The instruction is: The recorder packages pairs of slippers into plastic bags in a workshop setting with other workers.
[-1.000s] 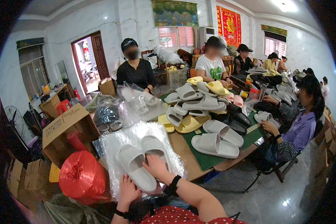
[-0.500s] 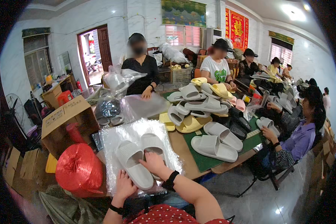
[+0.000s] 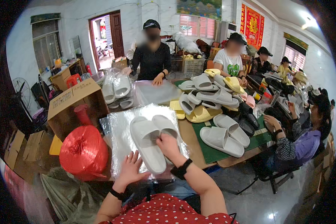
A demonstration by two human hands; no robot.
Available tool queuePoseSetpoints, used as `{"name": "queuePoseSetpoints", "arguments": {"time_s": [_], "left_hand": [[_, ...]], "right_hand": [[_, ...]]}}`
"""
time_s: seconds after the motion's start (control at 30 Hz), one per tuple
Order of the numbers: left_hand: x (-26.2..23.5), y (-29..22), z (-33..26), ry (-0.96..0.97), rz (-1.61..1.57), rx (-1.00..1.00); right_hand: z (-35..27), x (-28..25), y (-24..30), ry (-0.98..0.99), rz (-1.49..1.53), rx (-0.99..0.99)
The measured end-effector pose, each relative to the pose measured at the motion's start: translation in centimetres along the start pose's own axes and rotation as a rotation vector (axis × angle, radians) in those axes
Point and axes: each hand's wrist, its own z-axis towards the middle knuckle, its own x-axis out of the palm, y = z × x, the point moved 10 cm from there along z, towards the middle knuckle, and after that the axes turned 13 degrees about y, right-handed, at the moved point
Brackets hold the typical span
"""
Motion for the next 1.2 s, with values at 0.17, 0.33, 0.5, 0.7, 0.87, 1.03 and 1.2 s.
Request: {"name": "queuePoseSetpoints", "arguments": {"time_s": [0.17, 0.33, 0.5, 0.7, 0.87, 1.03, 1.2], "left_hand": [[-0.4, -0.3, 1.0, 0.074, 0.015, -0.031], [1.3, 0.8, 4.7, 0.124, 0.001, -0.133], [-0.6, 0.0, 4.6, -0.077, -0.255, 0.102], [-3.1, -0.3, 1.1, -0.035, -0.361, 0.227], [-3.1, -0.2, 1.1, -0.066, -0.224, 0.224], [-2.5, -1.2, 1.1, -0.155, -0.132, 0.204], [-4.8, -1.0, 0.5, -0.304, -0.340, 0.068]], "right_hand": [[-6.3, -6.6, -0.5, -0.132, 0.354, 0.094], [-14.0, -10.1, -0.4, -0.248, 0.782, 0.040], [-17.3, -11.4, -3.6, -0.329, 0.881, 0.045], [-16.7, -10.1, -4.3, -0.321, 0.865, 0.121], [-16.4, -9.4, -3.2, -0.282, 0.809, 0.081], [-16.3, -9.7, -1.1, -0.231, 0.687, 0.049], [-16.0, -9.5, 0.9, -0.199, 0.676, 0.010]]}}
